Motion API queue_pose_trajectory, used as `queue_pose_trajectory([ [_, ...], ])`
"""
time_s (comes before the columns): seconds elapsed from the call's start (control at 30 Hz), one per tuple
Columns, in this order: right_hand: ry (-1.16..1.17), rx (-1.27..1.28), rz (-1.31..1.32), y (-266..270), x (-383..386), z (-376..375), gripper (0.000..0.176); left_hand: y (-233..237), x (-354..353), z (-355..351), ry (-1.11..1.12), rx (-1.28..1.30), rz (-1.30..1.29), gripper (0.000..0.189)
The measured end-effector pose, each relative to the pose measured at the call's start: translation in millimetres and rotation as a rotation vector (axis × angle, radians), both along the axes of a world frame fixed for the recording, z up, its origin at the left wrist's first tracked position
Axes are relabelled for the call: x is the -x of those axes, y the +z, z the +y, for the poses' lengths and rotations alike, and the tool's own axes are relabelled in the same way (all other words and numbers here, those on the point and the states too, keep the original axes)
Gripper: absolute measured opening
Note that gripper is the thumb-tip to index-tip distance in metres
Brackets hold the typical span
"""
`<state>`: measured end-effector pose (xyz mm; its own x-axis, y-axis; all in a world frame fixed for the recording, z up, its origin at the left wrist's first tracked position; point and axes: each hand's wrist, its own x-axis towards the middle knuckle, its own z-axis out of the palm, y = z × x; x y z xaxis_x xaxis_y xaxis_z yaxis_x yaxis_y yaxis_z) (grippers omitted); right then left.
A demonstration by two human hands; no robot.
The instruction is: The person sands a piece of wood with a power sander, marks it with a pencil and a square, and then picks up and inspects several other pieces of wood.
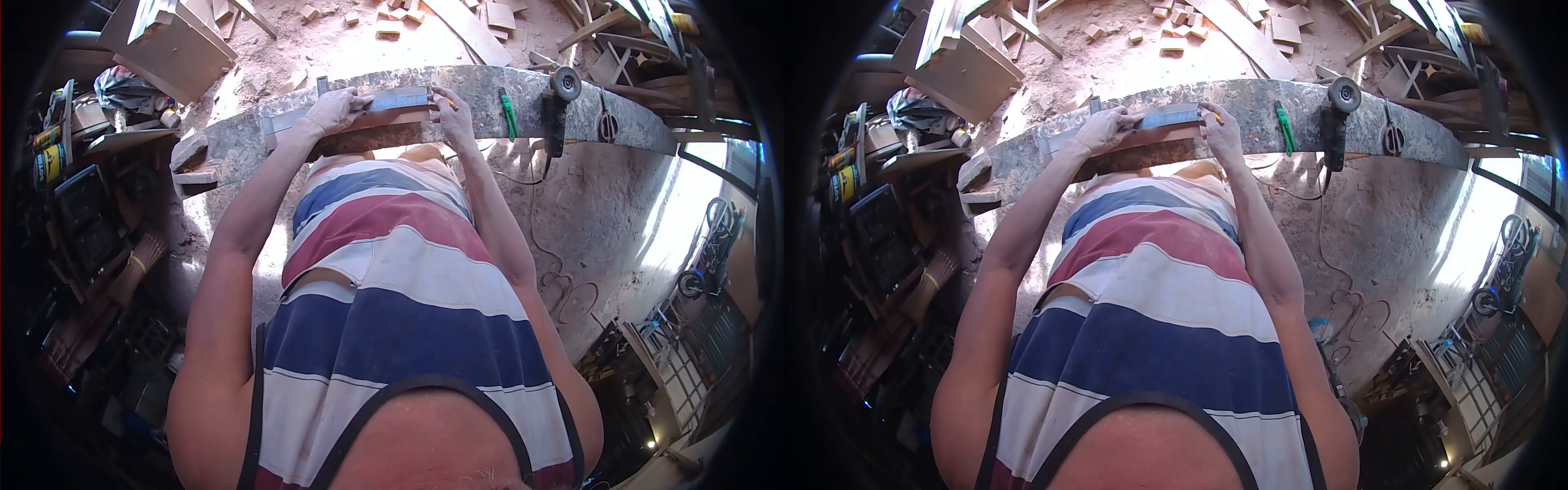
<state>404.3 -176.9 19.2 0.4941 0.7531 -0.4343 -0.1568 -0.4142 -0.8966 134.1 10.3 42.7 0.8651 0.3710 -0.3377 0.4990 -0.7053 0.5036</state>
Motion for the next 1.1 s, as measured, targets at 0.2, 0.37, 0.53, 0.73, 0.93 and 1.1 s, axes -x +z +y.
queue_pose_trajectory([
  [0.2, 0.104, 0.094, -0.137, 3, -26, 7, 0.048, -2, -3, 0, -0.004, -0.016, 0.000, 0.041],
  [0.37, 0.185, -0.049, 0.043, 20, -9, 32, 0.035, 4, -4, -2, -0.009, 0.012, 0.025, 0.044],
  [0.53, 0.408, 0.003, 0.006, 10, -4, 50, 0.024, 1, -3, -2, -0.010, 0.001, 0.012, 0.046],
  [0.73, 0.529, 0.080, -0.074, 8, -9, 66, 0.024, 6, -5, -3, 0.009, 0.036, 0.050, 0.047],
  [0.93, 0.584, 0.091, -0.033, -2, -12, 69, 0.022, 4, -3, -4, 0.006, 0.017, 0.007, 0.045],
  [1.1, 0.579, 0.110, -0.015, -3, -11, 70, 0.023, 0, -2, -5, 0.020, 0.011, -0.013, 0.046],
])
